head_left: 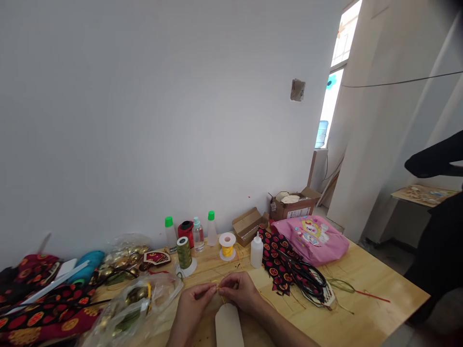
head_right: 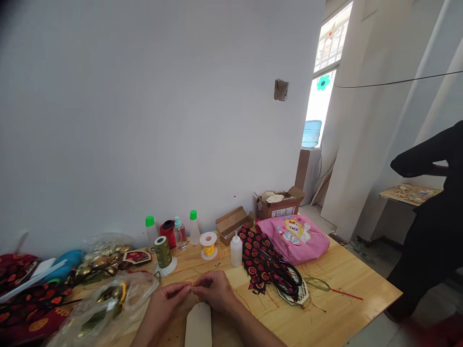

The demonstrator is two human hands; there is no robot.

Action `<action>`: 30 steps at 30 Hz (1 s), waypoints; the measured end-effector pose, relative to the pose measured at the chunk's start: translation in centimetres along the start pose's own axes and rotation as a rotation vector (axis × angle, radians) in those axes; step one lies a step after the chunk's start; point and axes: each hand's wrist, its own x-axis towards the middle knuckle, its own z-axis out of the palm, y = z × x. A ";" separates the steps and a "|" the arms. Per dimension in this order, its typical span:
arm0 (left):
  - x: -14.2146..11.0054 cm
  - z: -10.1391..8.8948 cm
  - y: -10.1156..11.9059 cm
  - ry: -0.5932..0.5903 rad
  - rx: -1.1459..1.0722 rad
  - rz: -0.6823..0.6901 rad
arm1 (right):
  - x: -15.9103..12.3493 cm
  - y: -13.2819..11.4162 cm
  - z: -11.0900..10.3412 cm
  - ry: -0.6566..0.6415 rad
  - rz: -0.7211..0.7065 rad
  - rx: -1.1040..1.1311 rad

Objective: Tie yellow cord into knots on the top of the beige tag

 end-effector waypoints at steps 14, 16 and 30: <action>0.3 0.6 -0.6 -0.035 -0.293 -0.107 | 0.1 -0.4 0.1 -0.005 0.012 0.050; 0.3 0.7 -0.6 -0.041 -0.303 -0.102 | 0.1 -0.3 0.0 0.029 -0.032 0.018; -0.1 0.7 -0.1 -0.054 -0.311 -0.113 | -1.4 -1.2 -0.6 0.076 -0.493 -0.647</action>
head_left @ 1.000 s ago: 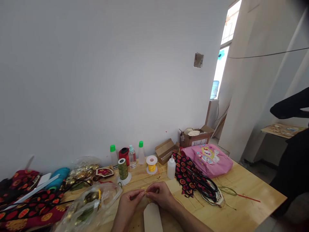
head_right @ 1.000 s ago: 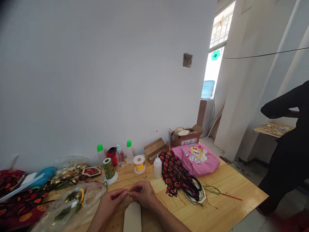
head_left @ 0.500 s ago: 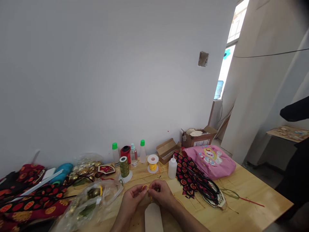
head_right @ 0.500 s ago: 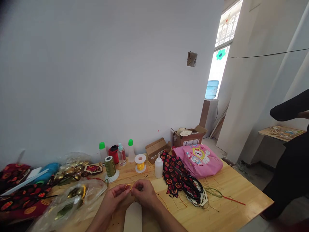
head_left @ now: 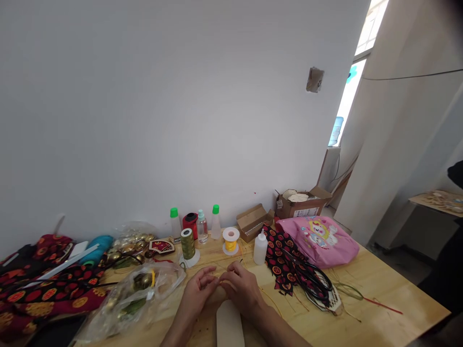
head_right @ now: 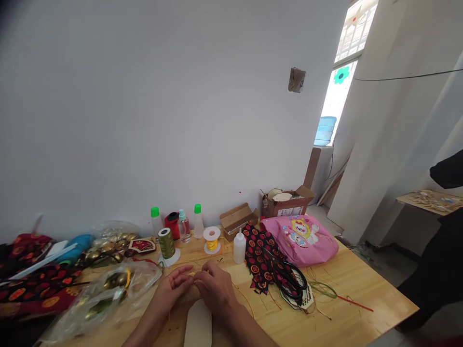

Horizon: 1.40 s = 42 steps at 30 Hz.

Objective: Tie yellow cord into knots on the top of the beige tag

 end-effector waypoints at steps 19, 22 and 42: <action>0.0 0.2 -0.1 0.050 0.066 -0.009 | 1.0 0.9 -0.5 0.001 0.310 0.490; 0.0 0.2 -0.1 0.035 0.102 -0.035 | 1.2 1.1 -0.9 -0.013 0.440 0.723; -1.1 1.2 0.8 -0.093 0.208 -0.037 | 0.6 2.4 -3.0 -0.300 0.636 1.117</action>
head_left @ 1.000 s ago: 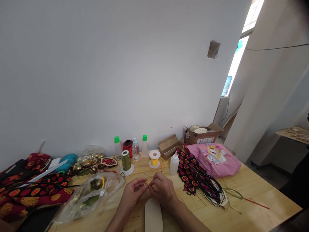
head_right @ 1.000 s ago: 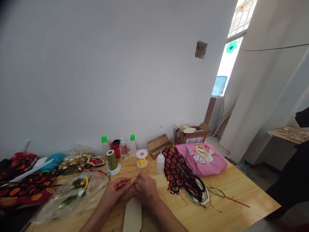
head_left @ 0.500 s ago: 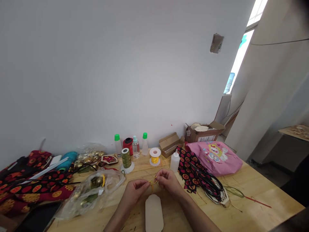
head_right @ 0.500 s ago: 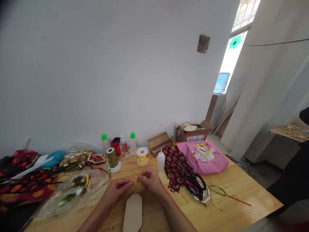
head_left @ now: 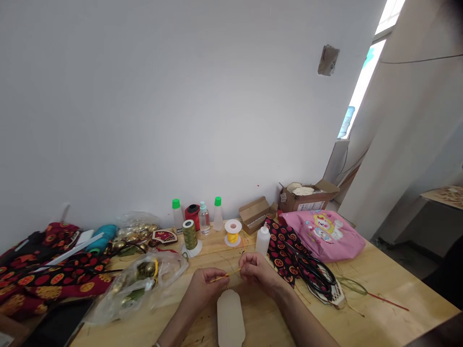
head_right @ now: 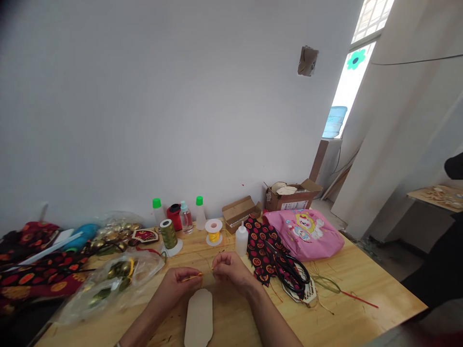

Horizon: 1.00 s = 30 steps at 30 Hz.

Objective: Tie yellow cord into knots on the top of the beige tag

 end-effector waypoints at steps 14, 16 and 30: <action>0.4 -0.8 0.2 -0.021 0.110 0.056 | 0.4 0.8 2.5 0.146 -0.394 -0.860; 0.4 -0.9 0.3 -0.026 0.110 0.049 | 0.4 0.6 2.5 0.189 -0.416 -0.920; -0.1 -1.4 0.9 -0.102 0.075 0.017 | 0.8 1.2 2.0 0.268 -0.413 -0.806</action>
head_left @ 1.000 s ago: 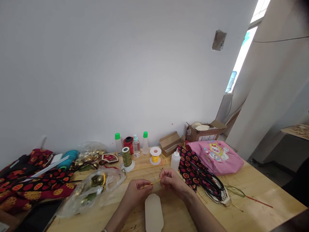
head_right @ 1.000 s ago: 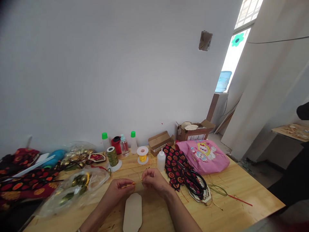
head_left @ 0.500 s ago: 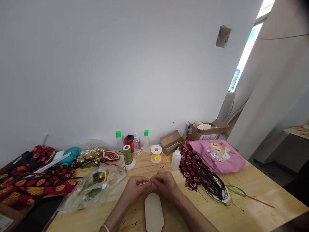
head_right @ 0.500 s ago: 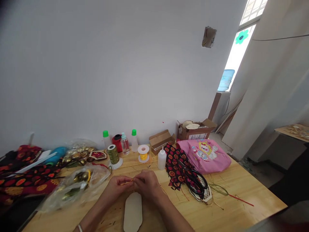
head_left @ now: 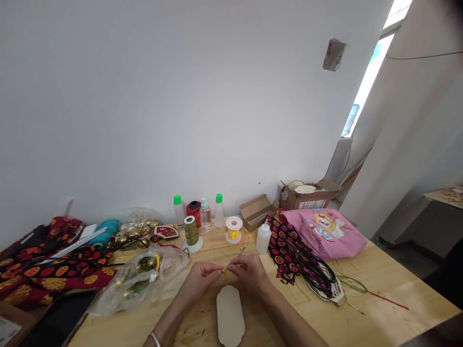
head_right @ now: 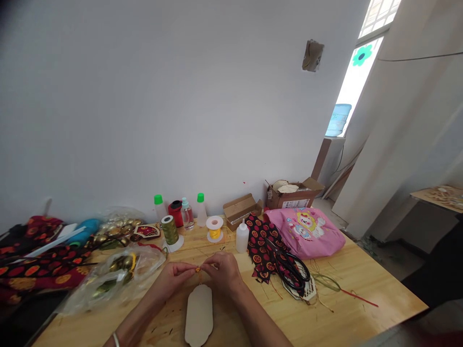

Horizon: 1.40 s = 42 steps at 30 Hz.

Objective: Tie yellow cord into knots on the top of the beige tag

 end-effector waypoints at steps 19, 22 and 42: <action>0.5 1.0 -0.5 0.114 -0.015 0.080 | -0.5 -0.9 -0.1 0.016 -0.026 -0.076; 0.5 1.2 0.0 0.040 -0.038 0.087 | -0.5 -1.2 -0.1 0.014 -0.022 -0.066; -0.3 1.5 0.5 0.109 -0.182 -0.023 | 0.1 -1.6 -0.5 0.080 0.200 0.410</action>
